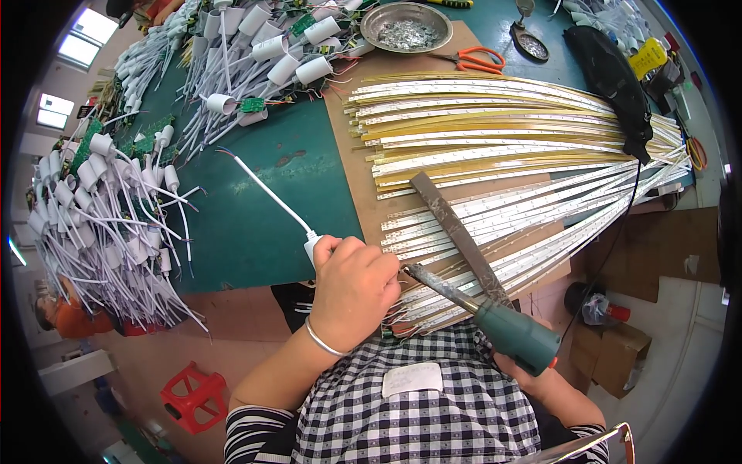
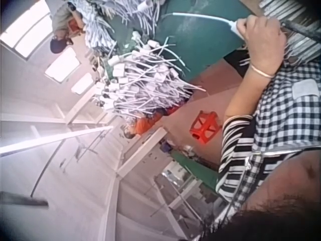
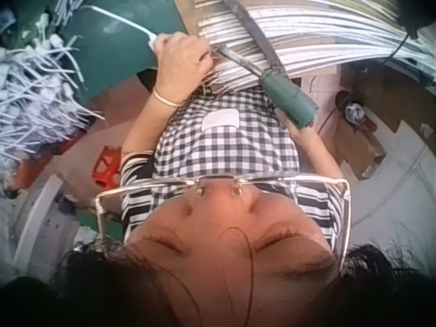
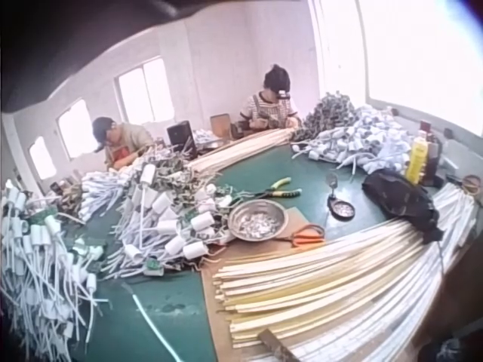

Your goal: The person solders wires to LED light strips with a soldering iron.

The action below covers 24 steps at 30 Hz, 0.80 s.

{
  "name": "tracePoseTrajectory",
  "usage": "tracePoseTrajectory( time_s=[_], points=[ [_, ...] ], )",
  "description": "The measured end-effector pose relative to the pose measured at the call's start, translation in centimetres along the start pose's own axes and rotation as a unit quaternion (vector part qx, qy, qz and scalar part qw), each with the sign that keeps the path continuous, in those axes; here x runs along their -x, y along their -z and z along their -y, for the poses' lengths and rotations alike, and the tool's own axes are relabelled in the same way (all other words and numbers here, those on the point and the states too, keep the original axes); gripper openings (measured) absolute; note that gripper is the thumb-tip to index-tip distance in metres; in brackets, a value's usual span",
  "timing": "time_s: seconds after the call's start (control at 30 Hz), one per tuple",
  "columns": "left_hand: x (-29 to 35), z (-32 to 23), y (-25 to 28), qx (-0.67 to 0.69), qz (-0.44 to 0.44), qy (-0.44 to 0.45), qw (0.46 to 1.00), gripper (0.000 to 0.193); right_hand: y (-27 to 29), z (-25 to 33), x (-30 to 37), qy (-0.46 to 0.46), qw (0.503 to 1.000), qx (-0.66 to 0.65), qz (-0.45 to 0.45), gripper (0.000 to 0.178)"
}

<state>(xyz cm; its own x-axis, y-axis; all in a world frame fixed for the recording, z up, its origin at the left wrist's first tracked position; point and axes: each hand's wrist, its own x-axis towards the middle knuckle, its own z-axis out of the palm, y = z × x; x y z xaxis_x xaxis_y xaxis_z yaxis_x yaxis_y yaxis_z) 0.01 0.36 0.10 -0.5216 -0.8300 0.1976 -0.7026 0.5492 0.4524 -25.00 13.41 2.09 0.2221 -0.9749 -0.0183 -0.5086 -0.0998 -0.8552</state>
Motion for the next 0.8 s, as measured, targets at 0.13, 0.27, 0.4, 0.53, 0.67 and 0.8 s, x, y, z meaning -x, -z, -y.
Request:
tracePoseTrajectory(
  time_s=[0.13, 0.27, 0.4, 0.53, 0.67, 0.8],
  points=[
    [0.0, 0.0, 0.0, 0.004, 0.0, -0.004, 1.0, 0.012, -0.2, -0.1, 0.5, -0.028, 0.999, -0.007, 0.012, 0.034],
    [0.0, -0.1, 0.0, 0.0, 0.001, -0.002, 1.0, 0.012, -0.2, 0.0, 0.4, -0.021, 1.0, -0.005, 0.012, 0.033],
    [0.0, 0.0, 0.0, -0.006, -0.001, -0.005, 1.0, 0.012, -0.2, -0.2, 0.2, 0.004, 1.0, 0.003, 0.001, 0.036],
    [0.0, -0.1, 0.1, -0.009, 0.002, -0.007, 1.0, 0.012, -0.9, -1.7, 3.3, -0.158, 0.985, -0.051, -0.044, 0.025],
    [0.0, -0.1, 0.1, -0.012, 0.002, -0.008, 1.0, 0.012, -0.6, -1.4, 3.5, -0.163, 0.968, -0.172, -0.075, 0.025],
    [0.0, -0.1, 0.2, -0.013, 0.008, -0.006, 1.0, 0.012, -0.2, -1.2, 2.7, -0.145, 0.98, -0.128, -0.053, 0.024]
  ],
)
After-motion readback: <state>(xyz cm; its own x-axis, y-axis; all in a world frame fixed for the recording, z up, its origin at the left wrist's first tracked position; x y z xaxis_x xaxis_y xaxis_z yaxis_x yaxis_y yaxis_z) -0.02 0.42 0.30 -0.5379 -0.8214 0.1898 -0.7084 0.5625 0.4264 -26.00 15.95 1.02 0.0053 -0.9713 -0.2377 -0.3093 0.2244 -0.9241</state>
